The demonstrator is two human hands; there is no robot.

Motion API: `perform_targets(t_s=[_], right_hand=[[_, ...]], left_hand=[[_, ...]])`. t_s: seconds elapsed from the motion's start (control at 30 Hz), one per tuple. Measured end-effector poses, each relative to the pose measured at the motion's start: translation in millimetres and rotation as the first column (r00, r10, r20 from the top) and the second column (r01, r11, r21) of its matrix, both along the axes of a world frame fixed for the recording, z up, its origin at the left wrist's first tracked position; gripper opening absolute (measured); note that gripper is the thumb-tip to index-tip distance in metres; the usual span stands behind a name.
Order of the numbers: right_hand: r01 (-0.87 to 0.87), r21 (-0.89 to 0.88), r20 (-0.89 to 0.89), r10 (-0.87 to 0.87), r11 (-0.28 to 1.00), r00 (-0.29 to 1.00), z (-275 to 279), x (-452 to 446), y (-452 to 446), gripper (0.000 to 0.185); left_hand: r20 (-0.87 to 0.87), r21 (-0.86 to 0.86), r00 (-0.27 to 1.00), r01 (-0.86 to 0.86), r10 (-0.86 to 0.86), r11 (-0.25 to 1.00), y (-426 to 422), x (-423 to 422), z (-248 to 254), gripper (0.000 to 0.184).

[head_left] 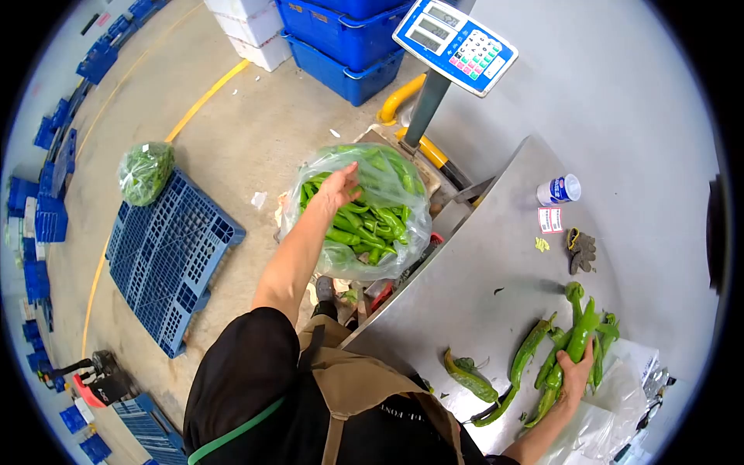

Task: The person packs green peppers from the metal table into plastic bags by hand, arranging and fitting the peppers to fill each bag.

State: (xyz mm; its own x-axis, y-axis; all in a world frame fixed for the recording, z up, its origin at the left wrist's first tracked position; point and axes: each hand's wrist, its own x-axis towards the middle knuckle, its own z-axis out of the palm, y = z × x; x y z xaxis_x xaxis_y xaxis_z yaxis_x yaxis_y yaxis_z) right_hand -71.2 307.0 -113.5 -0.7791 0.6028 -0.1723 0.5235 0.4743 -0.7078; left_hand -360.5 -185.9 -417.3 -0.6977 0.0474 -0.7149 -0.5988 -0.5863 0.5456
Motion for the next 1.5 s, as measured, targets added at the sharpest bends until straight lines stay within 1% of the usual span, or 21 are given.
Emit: perform_targets(t_s=[0.07, 0.17, 0.23, 0.43, 0.53, 0.63, 0.67, 0.73, 0.77, 0.8, 0.83, 0.87, 0.9, 0.93, 1.03, 1.1, 1.2, 1.33, 1.37, 1.43, 1.5], right_hand=[[-0.071, -0.047, 0.023, 0.072, 0.996, 0.997, 5.8, -6.7, -22.5, 0.070], [-0.155, -0.133, 0.009, 0.158, 0.979, 0.987, 10.1, -14.4, -53.0, 0.070], [-0.138, -0.246, 0.023, 0.148, 0.959, 0.989, 6.8, -13.4, -65.1, 0.071], [-0.241, -0.356, 0.028, 0.269, 0.903, 0.963, -21.5, -7.2, -90.6, 0.085], [-0.258, -0.433, 0.004, 0.288, 0.864, 0.958, -38.7, -1.7, -96.7, 0.088], [-0.245, -0.479, -0.010, 0.274, 0.843, 0.962, -49.4, 8.6, -100.0, 0.089], [-0.237, -0.496, -0.017, 0.264, 0.835, 0.964, -49.6, 10.9, -102.2, 0.090], [-0.232, -0.479, -0.008, 0.260, 0.847, 0.966, -50.2, 17.0, -101.9, 0.090], [-0.231, -0.472, -0.003, 0.260, 0.851, 0.966, -51.7, 19.5, -101.7, 0.090], [-0.213, -0.505, -0.024, 0.233, 0.836, 0.972, -55.2, 22.3, -102.2, 0.090], [-0.215, -0.472, -0.009, 0.239, 0.855, 0.971, -57.0, 26.1, -100.6, 0.090], [-0.229, -0.442, 0.002, 0.256, 0.867, 0.967, -59.0, 28.7, -98.4, 0.090], [-0.261, -0.418, 0.003, 0.289, 0.870, 0.957, -63.5, 26.3, -97.2, 0.091], [-0.288, -0.377, 0.020, 0.319, 0.880, 0.948, -66.6, 26.4, -94.3, 0.091], [-0.295, -0.384, -0.058, 0.296, 0.875, 0.954, -62.3, 19.1, -100.6, 0.088], [-0.274, -0.334, -0.077, 0.264, 0.902, 0.962, -47.6, 12.2, -109.8, 0.085], [-0.314, -0.362, -0.133, 0.285, 0.878, 0.949, -29.1, 6.8, -114.1, 0.085], [-0.365, -0.515, -0.182, 0.318, 0.776, 0.931, -17.3, -2.9, -120.1, 0.086], [-0.377, -0.547, -0.179, 0.336, 0.747, 0.925, -18.7, -5.6, -121.5, 0.086], [-0.440, -0.582, -0.130, 0.456, 0.684, 0.881, -27.0, -18.8, -126.3, 0.085], [-0.506, -0.594, -0.097, 0.569, 0.625, 0.817, -29.2, -43.6, -145.7, 0.085]], left_hand=[[-0.024, 0.179, 0.994, -0.103, 0.109, 0.978, 2.1, -14.4, 7.2, 0.034], [-0.163, 0.514, 0.984, 0.028, 0.066, 0.858, -1.3, -31.9, 15.8, 0.024], [-0.168, 0.538, 0.986, 0.075, 0.020, 0.840, 6.1, -36.9, 43.9, 0.023], [-0.284, 0.290, 0.864, 0.491, -0.416, 0.822, 16.7, -49.9, 61.8, 0.019], [-0.278, 0.244, 0.867, 0.481, -0.414, 0.842, 18.5, -45.9, 65.7, 0.018], [-0.236, 0.005, 0.821, 0.536, -0.520, 0.844, 21.4, -35.8, 71.7, 0.018], [-0.138, -0.352, 0.717, 0.610, -0.684, 0.710, 23.2, -33.3, 65.9, 0.025], [0.273, -0.891, 0.328, 0.441, -0.904, -0.109, 40.0, -7.6, 104.4, 0.037], [0.299, -0.949, 0.392, 0.220, -0.870, -0.226, 58.9, 22.1, 116.0, 0.041], [0.293, -0.953, 0.287, 0.164, -0.912, -0.255, 81.3, 42.6, 123.0, 0.039], [0.254, -0.954, 0.150, 0.203, -0.956, -0.221, 109.9, 61.6, 138.0, 0.042], [-0.144, -0.944, 0.088, 0.287, -0.986, 0.164, 136.9, 82.7, 151.7, 0.064], [-0.310, -0.938, -0.045, 0.180, -0.950, 0.297, 171.2, 95.5, 109.6, 0.086], [-0.515, -0.855, -0.158, 0.170, -0.843, 0.491, 197.0, 100.4, 130.5, 0.089], [-0.822, -0.567, -0.157, 0.138, -0.548, 0.812, 277.2, 112.6, 103.3, 0.075], [-0.940, -0.311, -0.026, 0.469, -0.339, 0.827, 291.7, 114.7, 115.7, 0.062], [-0.847, -0.320, 0.198, 0.551, -0.493, 0.771, 252.4, 124.6, 152.4, 0.049], [-0.497, 0.274, 0.854, 0.325, -0.156, 0.905, 176.1, 144.7, 132.9, 0.031], [-0.346, 0.430, 0.937, 0.201, -0.045, 0.880, 150.1, 147.7, 130.8, 0.031], [-0.012, 0.400, 1.000, 0.030, -0.028, 0.916, 111.7, 146.7, 92.6, 0.029], [-0.035, 0.492, 0.997, 0.083, -0.076, 0.867, 72.8, 123.7, 30.2, 0.033]])
